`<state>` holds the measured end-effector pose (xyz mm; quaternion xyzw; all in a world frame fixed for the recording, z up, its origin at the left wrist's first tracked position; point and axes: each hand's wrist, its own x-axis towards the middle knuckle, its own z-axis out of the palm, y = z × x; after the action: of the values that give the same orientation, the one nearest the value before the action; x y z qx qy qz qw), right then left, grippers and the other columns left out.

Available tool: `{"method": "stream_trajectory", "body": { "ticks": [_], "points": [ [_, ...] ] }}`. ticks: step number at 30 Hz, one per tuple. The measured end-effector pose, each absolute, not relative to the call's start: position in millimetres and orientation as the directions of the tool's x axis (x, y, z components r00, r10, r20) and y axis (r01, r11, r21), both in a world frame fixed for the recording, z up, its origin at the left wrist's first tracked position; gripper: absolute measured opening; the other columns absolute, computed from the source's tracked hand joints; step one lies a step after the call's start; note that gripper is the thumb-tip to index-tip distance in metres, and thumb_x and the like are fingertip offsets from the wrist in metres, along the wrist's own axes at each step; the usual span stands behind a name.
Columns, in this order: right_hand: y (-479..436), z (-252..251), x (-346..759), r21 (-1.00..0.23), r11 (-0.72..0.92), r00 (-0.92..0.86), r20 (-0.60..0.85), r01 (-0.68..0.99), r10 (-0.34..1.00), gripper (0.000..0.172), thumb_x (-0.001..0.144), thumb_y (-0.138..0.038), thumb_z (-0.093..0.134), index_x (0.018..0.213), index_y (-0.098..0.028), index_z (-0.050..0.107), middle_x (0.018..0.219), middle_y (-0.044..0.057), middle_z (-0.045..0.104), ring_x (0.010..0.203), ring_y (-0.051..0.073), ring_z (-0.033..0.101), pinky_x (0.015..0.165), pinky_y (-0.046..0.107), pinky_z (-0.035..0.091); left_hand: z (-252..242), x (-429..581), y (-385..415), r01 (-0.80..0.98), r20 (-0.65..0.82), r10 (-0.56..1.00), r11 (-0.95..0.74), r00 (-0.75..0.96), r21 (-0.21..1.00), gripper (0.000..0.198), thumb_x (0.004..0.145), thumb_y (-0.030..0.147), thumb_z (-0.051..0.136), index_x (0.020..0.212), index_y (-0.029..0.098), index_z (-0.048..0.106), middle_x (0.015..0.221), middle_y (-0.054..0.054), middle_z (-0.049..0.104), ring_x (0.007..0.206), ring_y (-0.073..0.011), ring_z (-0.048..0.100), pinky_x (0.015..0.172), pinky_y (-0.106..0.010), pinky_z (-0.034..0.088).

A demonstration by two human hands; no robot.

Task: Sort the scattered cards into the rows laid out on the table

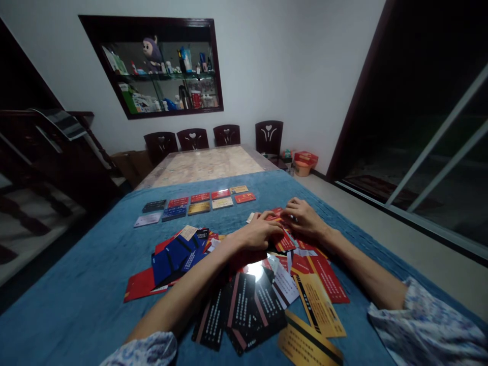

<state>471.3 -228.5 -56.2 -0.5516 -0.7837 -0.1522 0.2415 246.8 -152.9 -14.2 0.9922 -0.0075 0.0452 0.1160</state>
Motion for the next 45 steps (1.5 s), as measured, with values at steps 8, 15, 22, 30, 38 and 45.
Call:
{"method": "stream_trajectory", "body": {
  "ticks": [8, 15, 22, 30, 38, 45],
  "points": [
    [-231.2, -58.4, 466.1, -0.047, 0.375, -0.286, 0.564, 0.926, 0.775, 0.018, 0.094, -0.028, 0.054, 0.088, -0.020, 0.069, 0.088, 0.009, 0.070, 0.090, 0.023, 0.053, 0.074, 0.036, 0.035, -5.3, 237.2, -148.0, 0.053, 0.069, 0.065, -0.985, 0.995, 0.164, 0.020, 0.078, 0.011, 0.055, 0.092, 0.021, 0.064, 0.117, -0.006, 0.066, 0.132, -0.0328, 0.034, 0.102, -0.049, 0.030],
    [-234.9, -53.9, 462.6, -0.096, 0.418, -0.301, 0.552, 0.904, 0.778, 0.020, 0.095, -0.027, 0.053, 0.090, -0.020, 0.071, 0.087, 0.009, 0.070, 0.089, 0.023, 0.053, 0.076, 0.037, 0.038, -15.7, 237.9, -138.9, 0.071, 0.115, 0.077, -0.996, 0.990, 0.060, 0.016, 0.084, 0.021, 0.056, 0.098, 0.022, 0.065, 0.112, -0.008, 0.061, 0.124, -0.0301, 0.038, 0.099, -0.046, 0.032],
    [-243.4, -43.0, 451.8, -0.192, 0.440, -0.323, 0.443, 0.877, 0.837, 0.022, 0.092, -0.039, 0.060, 0.091, -0.020, 0.072, 0.090, 0.008, 0.068, 0.091, 0.023, 0.052, 0.081, 0.039, 0.041, -15.4, 236.0, -136.5, 0.107, 0.130, 0.120, -0.989, 0.984, 0.102, 0.020, 0.085, 0.019, 0.055, 0.099, 0.022, 0.069, 0.113, -0.009, 0.060, 0.121, -0.0288, 0.040, 0.099, -0.047, 0.034],
    [-245.3, -39.2, 448.3, -0.201, 0.484, -0.372, 0.419, 0.851, 0.828, 0.027, 0.090, -0.042, 0.061, 0.098, -0.020, 0.075, 0.092, 0.010, 0.067, 0.092, 0.025, 0.051, 0.084, 0.042, 0.043, -13.2, 234.6, -135.4, 0.117, 0.117, 0.133, -0.984, 0.984, 0.131, 0.012, 0.085, 0.019, 0.057, 0.091, 0.019, 0.068, 0.106, -0.008, 0.063, 0.117, -0.0286, 0.042, 0.096, -0.045, 0.034],
    [-246.5, -39.6, 447.7, -0.201, 0.498, -0.378, 0.436, 0.844, 0.817, 0.030, 0.091, -0.045, 0.061, 0.097, -0.019, 0.074, 0.092, 0.010, 0.066, 0.093, 0.024, 0.051, 0.084, 0.041, 0.042, -6.7, 234.2, -139.5, 0.065, 0.085, 0.067, -0.997, 0.994, 0.032, 0.020, 0.092, 0.026, 0.052, 0.082, 0.017, 0.067, 0.099, -0.008, 0.062, 0.105, -0.0236, 0.047, 0.089, -0.038, 0.034],
    [-248.8, -34.7, 446.6, -0.236, 0.524, -0.404, 0.412, 0.818, 0.817, 0.036, 0.088, -0.052, 0.063, 0.099, -0.019, 0.073, 0.091, 0.010, 0.066, 0.091, 0.024, 0.051, 0.082, 0.041, 0.042, -2.2, 234.5, -138.1, 0.027, 0.091, 0.031, -0.999, 0.995, 0.037, 0.020, 0.091, 0.022, 0.052, 0.080, 0.018, 0.068, 0.092, -0.007, 0.067, 0.104, -0.0225, 0.051, 0.092, -0.037, 0.033]
  ]
}}
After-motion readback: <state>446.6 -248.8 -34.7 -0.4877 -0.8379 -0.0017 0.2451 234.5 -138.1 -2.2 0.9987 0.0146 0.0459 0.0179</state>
